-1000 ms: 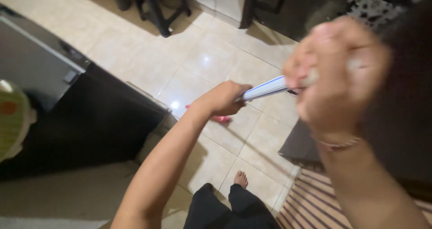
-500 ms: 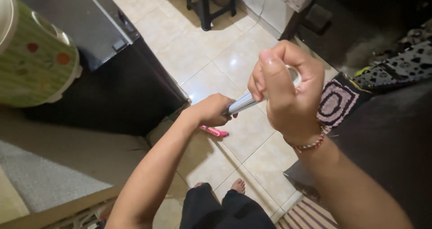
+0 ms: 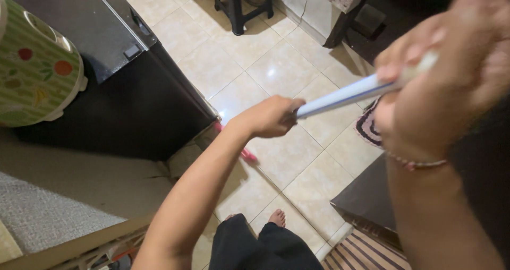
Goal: The person assembles a mop handle by fitting and screwing the pole sections together by hand.
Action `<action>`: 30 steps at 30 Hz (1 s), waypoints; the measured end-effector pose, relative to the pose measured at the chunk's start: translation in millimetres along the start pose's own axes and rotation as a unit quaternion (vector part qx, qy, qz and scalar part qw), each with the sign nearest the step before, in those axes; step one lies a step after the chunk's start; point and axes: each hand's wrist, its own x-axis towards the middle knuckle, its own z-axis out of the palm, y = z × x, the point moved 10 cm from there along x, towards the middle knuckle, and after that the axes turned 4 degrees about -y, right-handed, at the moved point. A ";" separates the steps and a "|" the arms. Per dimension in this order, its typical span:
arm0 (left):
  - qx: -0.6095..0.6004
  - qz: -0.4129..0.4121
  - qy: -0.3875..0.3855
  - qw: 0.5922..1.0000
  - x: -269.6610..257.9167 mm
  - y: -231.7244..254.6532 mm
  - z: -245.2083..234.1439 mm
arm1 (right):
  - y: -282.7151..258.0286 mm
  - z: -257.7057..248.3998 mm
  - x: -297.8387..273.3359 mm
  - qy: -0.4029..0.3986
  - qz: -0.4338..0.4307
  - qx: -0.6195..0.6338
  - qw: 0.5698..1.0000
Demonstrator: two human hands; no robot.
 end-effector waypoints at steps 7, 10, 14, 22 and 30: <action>0.098 -0.071 0.093 0.988 18.4 -73.1 7.4 | 66.4 -10.5 -31.0 0.044 0.055 -0.046 0.996; 0.130 -0.122 0.111 0.978 13.5 -105.0 23.7 | 81.7 7.0 -51.7 -0.003 0.085 -0.150 0.985; 0.101 -0.081 0.104 0.986 31.3 -87.7 35.9 | 64.1 -5.2 -35.3 -0.029 0.083 -0.073 0.993; 0.097 0.035 0.137 0.985 40.8 -21.6 2.0 | 24.6 -4.4 0.2 -0.062 0.011 -0.077 0.995; 0.151 -0.156 -0.048 0.975 20.6 -127.4 55.5 | 74.6 3.2 -81.4 0.011 0.125 -0.198 0.972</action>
